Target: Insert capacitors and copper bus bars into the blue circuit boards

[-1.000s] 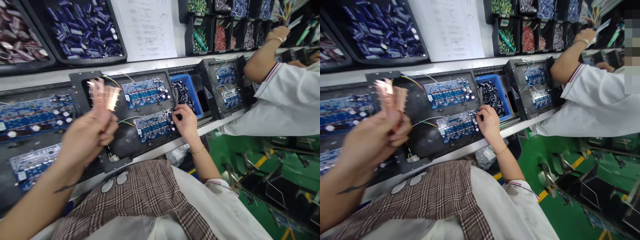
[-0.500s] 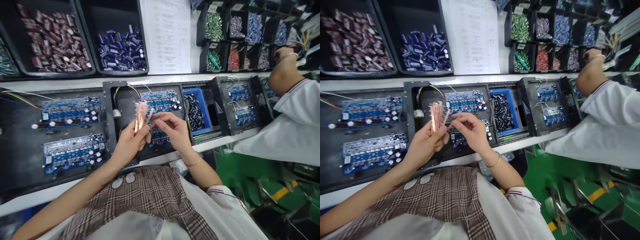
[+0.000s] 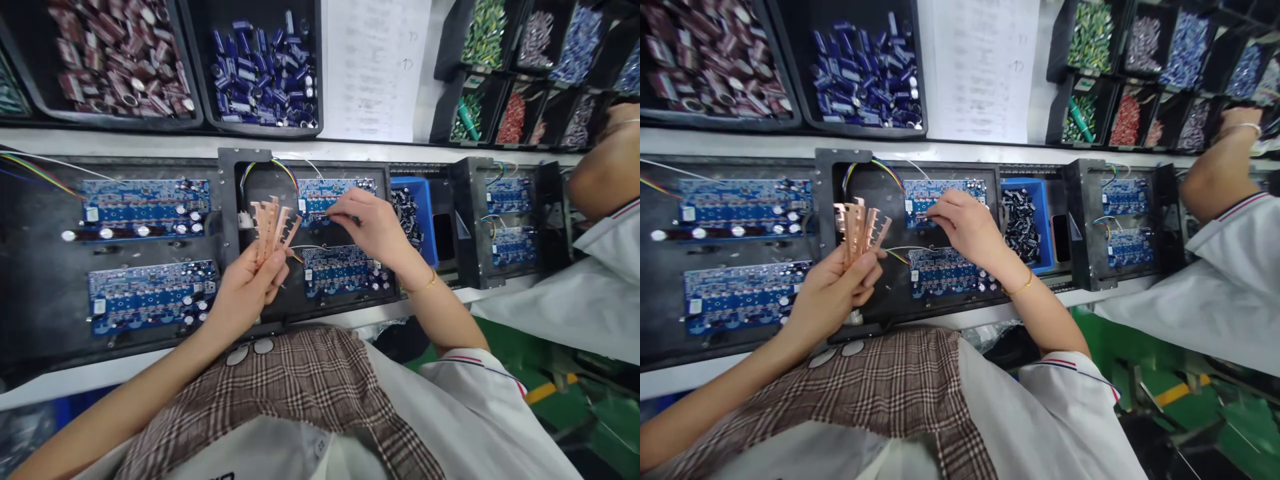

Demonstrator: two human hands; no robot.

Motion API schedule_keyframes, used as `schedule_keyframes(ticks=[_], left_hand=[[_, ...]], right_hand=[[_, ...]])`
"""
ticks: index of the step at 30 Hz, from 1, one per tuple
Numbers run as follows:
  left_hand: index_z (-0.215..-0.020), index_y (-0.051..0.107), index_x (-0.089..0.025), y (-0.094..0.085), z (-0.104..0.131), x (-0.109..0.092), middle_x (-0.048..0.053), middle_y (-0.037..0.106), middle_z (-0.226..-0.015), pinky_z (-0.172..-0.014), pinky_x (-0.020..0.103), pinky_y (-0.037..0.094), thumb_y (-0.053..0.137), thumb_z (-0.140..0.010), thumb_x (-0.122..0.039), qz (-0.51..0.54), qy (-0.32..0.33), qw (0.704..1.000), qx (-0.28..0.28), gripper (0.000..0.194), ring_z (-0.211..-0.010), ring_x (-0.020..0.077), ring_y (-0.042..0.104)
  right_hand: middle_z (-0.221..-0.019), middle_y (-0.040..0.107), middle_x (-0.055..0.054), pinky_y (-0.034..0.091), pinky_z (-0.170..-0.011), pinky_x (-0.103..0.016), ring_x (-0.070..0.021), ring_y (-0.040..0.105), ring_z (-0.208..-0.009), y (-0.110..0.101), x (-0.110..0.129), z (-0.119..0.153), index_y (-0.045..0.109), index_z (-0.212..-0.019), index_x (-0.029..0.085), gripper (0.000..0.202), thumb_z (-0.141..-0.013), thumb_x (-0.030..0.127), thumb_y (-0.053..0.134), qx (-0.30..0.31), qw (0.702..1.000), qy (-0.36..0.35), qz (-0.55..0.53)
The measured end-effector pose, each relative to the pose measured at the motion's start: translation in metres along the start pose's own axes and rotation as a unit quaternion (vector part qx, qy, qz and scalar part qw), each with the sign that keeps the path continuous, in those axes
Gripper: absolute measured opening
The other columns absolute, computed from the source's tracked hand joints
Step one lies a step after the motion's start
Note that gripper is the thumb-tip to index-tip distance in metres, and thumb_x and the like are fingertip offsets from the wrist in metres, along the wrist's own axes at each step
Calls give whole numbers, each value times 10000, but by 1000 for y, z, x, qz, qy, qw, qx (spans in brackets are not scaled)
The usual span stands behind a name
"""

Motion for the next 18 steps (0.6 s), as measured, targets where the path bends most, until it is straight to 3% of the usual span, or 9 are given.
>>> schedule_keyframes(ticks=[4, 6, 8, 10, 12, 14, 16, 18], left_hand=[[-920, 510, -221, 9, 10, 14, -21, 555, -675, -454, 231, 343, 424, -963, -435, -219, 8, 968, 120, 234, -474, 118, 455], [-868, 493, -217, 13, 12, 17, -3, 599, -681, -528, 261, 405, 406, -968, -411, -289, 27, 945, 152, 235, -540, 153, 544], [-932, 505, -211, 14, 12, 15, 21, 645, -749, -589, 285, 465, 377, -978, -414, -269, 41, 953, 133, 244, -619, 176, 610], [-1160, 497, -212, 13, 14, 9, 70, 688, -986, -737, 324, 530, 364, -985, -431, -192, 70, 974, 96, 310, -850, 202, 674], [-1367, 409, -255, 10, 24, 0, 89, 638, -1217, -914, 364, 515, 384, -980, -449, -124, 123, 982, 77, 433, -1109, 218, 624], [-1408, 409, -287, 2, 37, -4, 80, 634, -1210, -939, 369, 509, 410, -971, -469, -101, 162, 978, 83, 474, -1113, 222, 613], [-1367, 459, -282, -17, 47, -4, 59, 659, -989, -720, 323, 559, 413, -963, -511, -76, 146, 981, 99, 466, -828, 191, 647], [-1303, 480, -264, -53, 48, -7, -5, 574, -726, -446, 234, 442, 408, -955, -558, -38, 100, 990, 95, 461, -518, 124, 507]], right_hand=[[-975, 670, -27, 518, -858, -319, -153, 628, -929, -15, 4, 40, 696, -1007, 237, 191, -948, 181, 524, -4, 999, 39, -20], [-949, 678, -24, 520, -839, -333, -157, 632, -897, -30, 0, 60, 703, -986, 243, 171, -938, 195, 546, -49, 995, 82, -16], [-898, 680, -15, 520, -805, -348, -163, 631, -848, -43, 0, 77, 705, -929, 248, 115, -908, 213, 598, -125, 983, 129, -36], [-849, 672, -5, 523, -768, -356, -170, 628, -807, -43, 13, 84, 689, -876, 251, 41, -865, 229, 656, -188, 962, 159, -117], [-819, 659, 2, 530, -735, -354, -173, 627, -788, -23, 41, 77, 663, -857, 258, 42, -837, 232, 688, -204, 938, 149, -239], [-846, 655, -4, 542, -741, -357, -177, 634, -813, 7, 80, 60, 646, -873, 265, 63, -839, 226, 682, -190, 916, 115, -333], [-910, 655, -19, 548, -799, -377, -191, 639, -893, 35, 117, 42, 635, -892, 270, 71, -847, 228, 669, -188, 912, 86, -355], [-986, 646, -36, 541, -848, -396, -209, 627, -967, 56, 141, 30, 624, -960, 281, 135, -841, 249, 680, -195, 924, 77, -320]])
Point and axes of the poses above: each hand's wrist, its own z-axis away from the middle knuckle, its own y-axis out of the palm, x = y × z, the point moved 5 cm from there along -z, towards the middle knuckle
